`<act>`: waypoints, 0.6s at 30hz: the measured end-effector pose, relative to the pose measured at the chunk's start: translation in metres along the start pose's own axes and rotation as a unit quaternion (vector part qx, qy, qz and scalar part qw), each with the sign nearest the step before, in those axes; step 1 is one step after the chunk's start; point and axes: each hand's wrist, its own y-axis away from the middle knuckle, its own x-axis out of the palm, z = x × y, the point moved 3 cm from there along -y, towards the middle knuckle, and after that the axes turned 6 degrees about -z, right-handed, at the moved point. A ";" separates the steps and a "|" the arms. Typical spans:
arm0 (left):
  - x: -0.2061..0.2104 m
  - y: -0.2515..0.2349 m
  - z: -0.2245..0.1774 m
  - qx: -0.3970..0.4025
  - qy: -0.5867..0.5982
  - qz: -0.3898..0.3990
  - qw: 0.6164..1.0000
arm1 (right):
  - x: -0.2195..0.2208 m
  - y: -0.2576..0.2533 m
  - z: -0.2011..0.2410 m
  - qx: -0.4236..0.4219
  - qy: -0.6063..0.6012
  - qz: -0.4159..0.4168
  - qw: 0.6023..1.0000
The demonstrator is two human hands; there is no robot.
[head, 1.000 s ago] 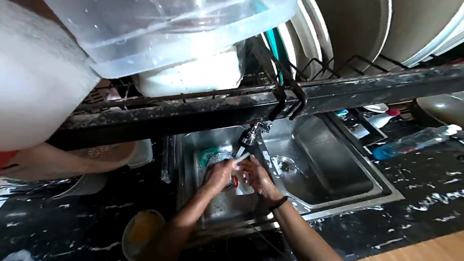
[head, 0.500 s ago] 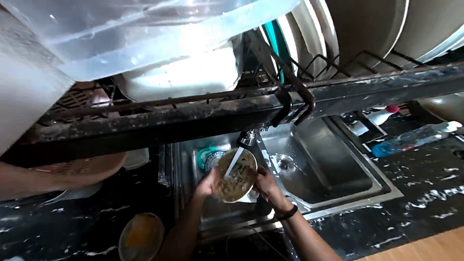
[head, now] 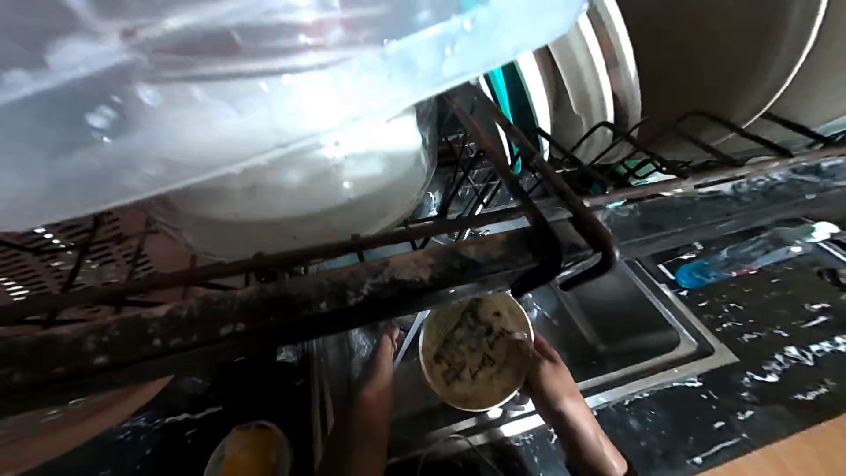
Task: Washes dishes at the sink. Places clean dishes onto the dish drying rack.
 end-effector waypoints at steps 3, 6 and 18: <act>0.006 -0.032 0.009 0.098 0.031 0.057 0.993 | -0.011 0.010 0.004 -0.020 -0.031 -0.014 0.999; 0.022 -0.007 -0.012 -0.071 0.055 -0.057 0.994 | -0.025 0.019 0.013 -0.043 -0.041 -0.033 0.998; -0.021 0.063 -0.030 -0.037 -0.057 -0.037 0.997 | -0.045 0.025 0.040 -0.130 -0.063 -0.041 0.989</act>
